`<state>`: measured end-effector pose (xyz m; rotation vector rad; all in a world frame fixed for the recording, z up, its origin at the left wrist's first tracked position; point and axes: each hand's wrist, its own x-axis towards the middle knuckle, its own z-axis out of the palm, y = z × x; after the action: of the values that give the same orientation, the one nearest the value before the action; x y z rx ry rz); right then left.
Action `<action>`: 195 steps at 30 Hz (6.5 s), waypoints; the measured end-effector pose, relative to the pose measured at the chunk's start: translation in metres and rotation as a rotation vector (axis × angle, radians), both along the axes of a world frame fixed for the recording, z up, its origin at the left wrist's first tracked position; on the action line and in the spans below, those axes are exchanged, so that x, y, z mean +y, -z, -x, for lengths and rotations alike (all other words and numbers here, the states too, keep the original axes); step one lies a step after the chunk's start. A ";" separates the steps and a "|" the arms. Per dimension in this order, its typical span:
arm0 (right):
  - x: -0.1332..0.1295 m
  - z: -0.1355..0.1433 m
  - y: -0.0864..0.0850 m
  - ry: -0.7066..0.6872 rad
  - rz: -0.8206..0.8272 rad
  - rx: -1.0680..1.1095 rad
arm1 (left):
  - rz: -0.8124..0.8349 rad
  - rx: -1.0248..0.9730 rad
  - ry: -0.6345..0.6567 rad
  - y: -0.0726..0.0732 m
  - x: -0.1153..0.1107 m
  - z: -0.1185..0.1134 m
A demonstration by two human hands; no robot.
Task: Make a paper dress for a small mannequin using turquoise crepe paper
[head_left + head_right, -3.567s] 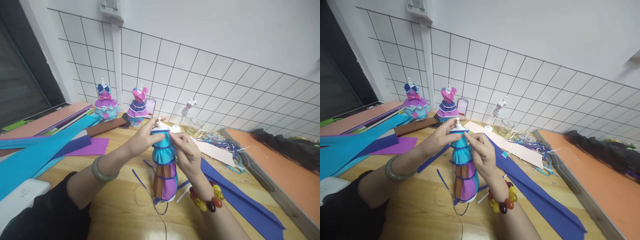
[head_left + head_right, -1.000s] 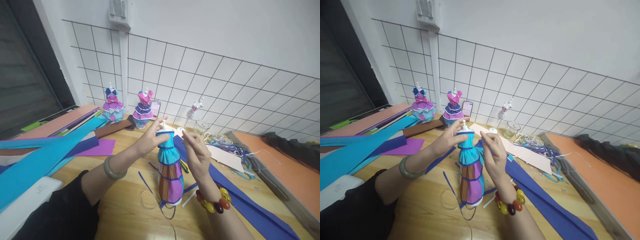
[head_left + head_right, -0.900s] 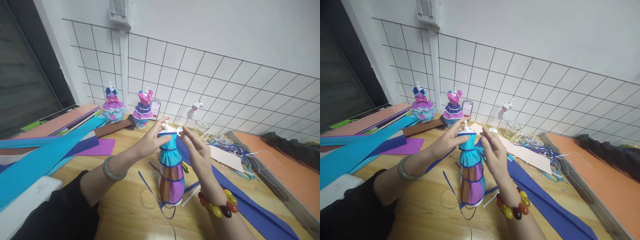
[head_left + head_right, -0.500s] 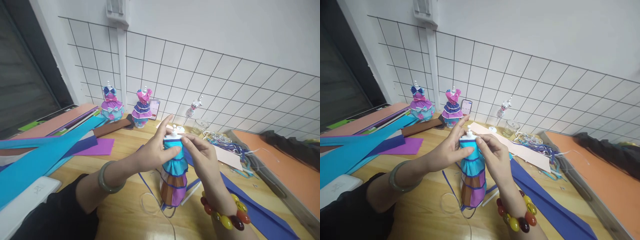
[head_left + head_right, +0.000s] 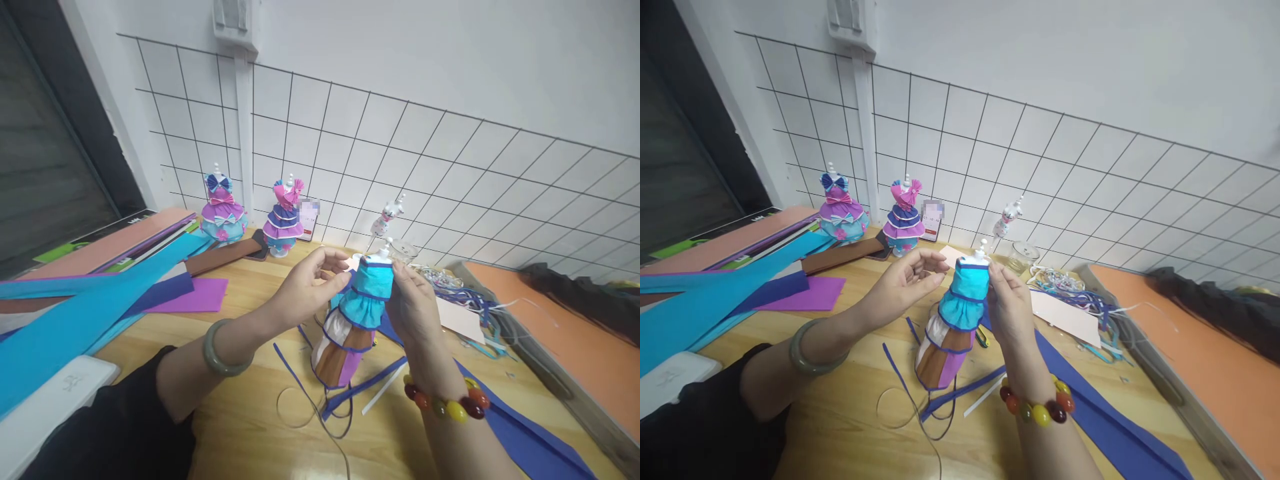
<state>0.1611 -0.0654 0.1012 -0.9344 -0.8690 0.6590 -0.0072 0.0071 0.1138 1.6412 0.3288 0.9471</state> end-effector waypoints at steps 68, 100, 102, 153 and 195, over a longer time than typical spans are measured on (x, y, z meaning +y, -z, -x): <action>0.009 0.015 0.009 0.010 -0.077 0.159 | -1.343 0.032 -0.613 0.032 0.011 -0.010; 0.002 0.027 0.014 0.108 -0.021 0.019 | -0.441 -0.007 -0.316 0.014 -0.001 -0.005; 0.002 0.027 0.015 0.121 -0.019 0.000 | -0.423 -0.001 -0.308 0.013 -0.002 -0.005; 0.007 0.017 0.016 0.078 -0.048 0.067 | -0.122 0.010 0.113 0.034 0.013 -0.020; 0.009 0.015 0.019 0.176 -0.011 0.012 | -1.140 0.028 -0.636 0.040 0.008 -0.015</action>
<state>0.1461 -0.0567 0.0823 -0.9832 -0.7691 0.5079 0.0079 0.0154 0.0735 2.6499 0.3593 1.7884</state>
